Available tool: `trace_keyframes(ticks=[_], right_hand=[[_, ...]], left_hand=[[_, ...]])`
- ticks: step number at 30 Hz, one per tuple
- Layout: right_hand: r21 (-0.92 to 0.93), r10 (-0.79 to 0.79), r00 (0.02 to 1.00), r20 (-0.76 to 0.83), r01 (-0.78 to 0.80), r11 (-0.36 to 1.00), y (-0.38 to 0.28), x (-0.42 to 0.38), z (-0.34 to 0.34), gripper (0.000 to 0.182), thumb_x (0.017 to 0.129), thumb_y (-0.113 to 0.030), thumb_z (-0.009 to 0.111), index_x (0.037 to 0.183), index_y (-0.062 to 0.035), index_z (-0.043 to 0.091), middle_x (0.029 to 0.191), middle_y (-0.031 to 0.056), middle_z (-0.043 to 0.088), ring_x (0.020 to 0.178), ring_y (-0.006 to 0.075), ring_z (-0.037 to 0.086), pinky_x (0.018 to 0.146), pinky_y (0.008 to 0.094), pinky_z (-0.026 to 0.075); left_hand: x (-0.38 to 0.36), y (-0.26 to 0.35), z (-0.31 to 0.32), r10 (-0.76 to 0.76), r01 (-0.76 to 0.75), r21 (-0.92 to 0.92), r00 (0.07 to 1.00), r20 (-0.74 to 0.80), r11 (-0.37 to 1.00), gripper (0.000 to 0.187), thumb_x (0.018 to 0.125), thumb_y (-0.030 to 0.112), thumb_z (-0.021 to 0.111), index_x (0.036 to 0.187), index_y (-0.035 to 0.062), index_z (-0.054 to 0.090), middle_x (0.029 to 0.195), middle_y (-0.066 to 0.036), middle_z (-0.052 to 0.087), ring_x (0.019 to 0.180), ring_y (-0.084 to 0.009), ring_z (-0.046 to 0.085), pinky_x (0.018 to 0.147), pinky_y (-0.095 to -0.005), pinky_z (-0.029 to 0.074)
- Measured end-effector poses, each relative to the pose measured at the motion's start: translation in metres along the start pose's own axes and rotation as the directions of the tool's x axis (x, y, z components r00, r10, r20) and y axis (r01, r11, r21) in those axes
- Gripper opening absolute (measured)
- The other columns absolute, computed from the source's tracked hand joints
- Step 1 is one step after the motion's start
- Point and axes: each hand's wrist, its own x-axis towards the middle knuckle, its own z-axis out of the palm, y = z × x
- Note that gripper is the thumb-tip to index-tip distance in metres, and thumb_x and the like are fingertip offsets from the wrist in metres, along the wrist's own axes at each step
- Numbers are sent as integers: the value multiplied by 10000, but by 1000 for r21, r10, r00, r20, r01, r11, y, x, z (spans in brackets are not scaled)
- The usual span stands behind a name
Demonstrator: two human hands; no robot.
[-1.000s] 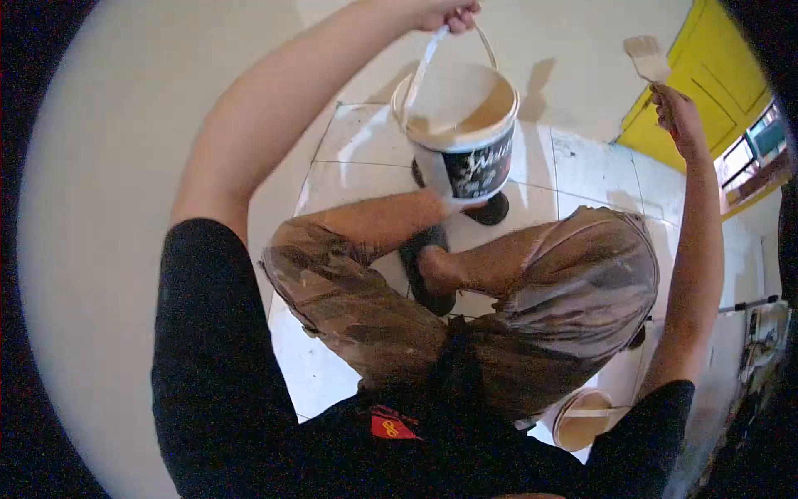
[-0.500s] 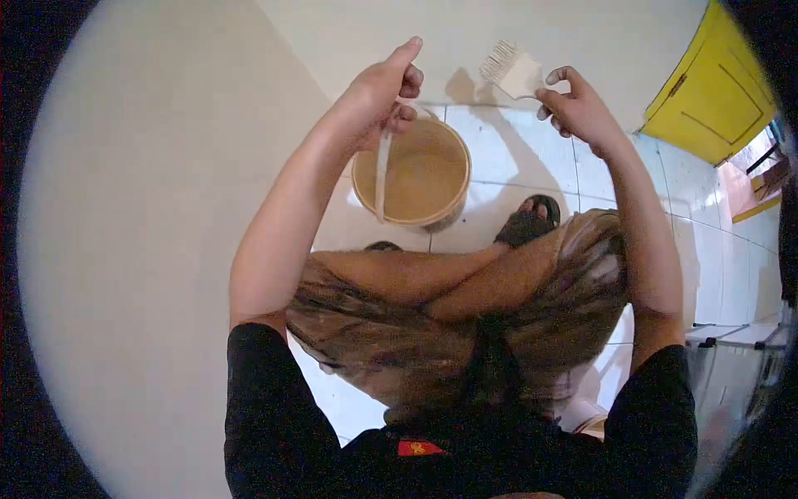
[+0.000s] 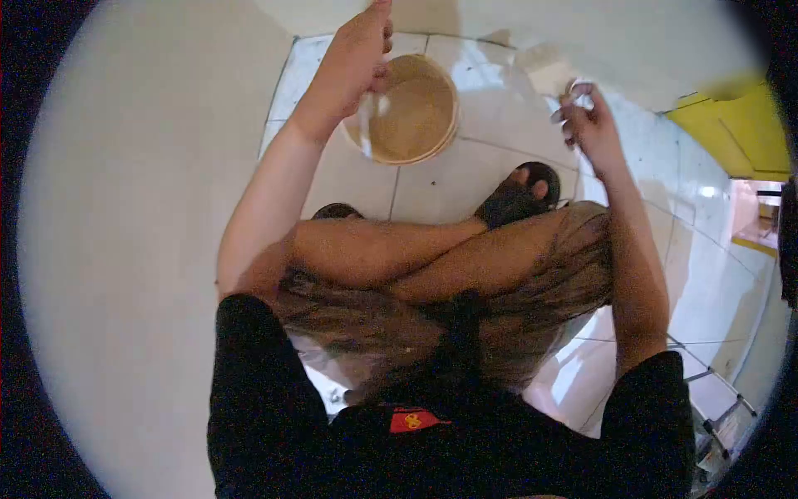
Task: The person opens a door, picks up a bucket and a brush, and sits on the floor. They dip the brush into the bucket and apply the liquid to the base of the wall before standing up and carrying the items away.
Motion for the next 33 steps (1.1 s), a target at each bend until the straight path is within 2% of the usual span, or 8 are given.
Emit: trace_keyframes(ticks=[10, 14, 18, 20, 27, 29, 31, 33], right_hand=[[465, -27, 906, 421, -191, 865, -35, -36, 5, 436, 904, -376, 368, 1148, -33, 481, 1035, 203, 590, 867, 235, 600, 670, 326, 502], [608, -325, 932, 163, 165, 776, -39, -73, 16, 436, 787, -236, 494, 1164, -18, 464, 1102, 213, 554, 994, 340, 554, 808, 441, 465], [275, -349, 919, -181, 388, 880, -94, -98, 32, 390, 817, -239, 527, 1142, -29, 476, 935, 69, 558, 837, 188, 554, 719, 375, 497], [172, -368, 907, -206, 404, 899, -112, -100, 32, 340, 844, -280, 517, 1091, -46, 503, 895, 51, 549, 799, 155, 537, 699, 350, 486], [133, -363, 858, -363, 433, 892, -101, -74, 126, 289, 887, -255, 422, 999, -19, 547, 835, 89, 550, 733, 174, 554, 613, 321, 513], [273, -451, 857, -249, 509, 816, -91, -56, 159, 290, 882, -238, 425, 984, 3, 552, 835, 104, 548, 736, 175, 559, 617, 331, 527], [-150, -657, 744, -124, 640, 754, -79, -36, 183, 306, 874, -252, 429, 964, 7, 567, 825, 92, 553, 760, 179, 566, 625, 320, 517], [120, -321, 946, 43, 314, 942, -72, -10, 187, 310, 858, -249, 432, 947, 8, 579, 853, 92, 569, 784, 184, 575, 655, 311, 502]], left_hand=[[3, -30, -14, 136, -133, -48, 988, 72, 990, 440, 846, 534, 436, 750, 105, 463, 655, 5, 386, 503, -97, 356, 426, -236, 306], [13, -44, -16, 208, -208, 103, 978, 14, 973, 487, 866, 503, 403, 838, 35, 532, 698, -68, 489, 553, -180, 465, 516, -340, 421], [46, -60, -24, 615, -620, 566, 753, 233, 544, 526, 896, 395, 349, 1096, -74, 478, 1009, -302, 543, 892, -384, 562, 776, -421, 460], [23, -57, -35, 263, -263, 21, 965, 11, 965, 568, 882, 421, 366, 1055, -106, 490, 1039, -328, 522, 903, -395, 557, 767, -408, 467], [27, -96, -97, 230, -223, -127, 972, 40, 966, 575, 861, 446, 385, 927, -97, 562, 745, -201, 578, 614, -264, 578, 666, -383, 489], [39, -112, -104, 195, -192, -37, 977, 81, 981, 567, 855, 441, 396, 933, -93, 569, 775, -218, 588, 660, -283, 590, 687, -385, 487], [43, -120, -114, 151, -159, 65, 983, 107, 985, 558, 849, 435, 406, 939, -89, 577, 806, -235, 597, 706, -303, 602, 708, -387, 485], [30, -125, -121, 238, -191, 455, 970, -48, 870, 550, 837, 426, 429, 972, -86, 579, 904, -261, 605, 843, -350, 600, 774, -394, 467]])
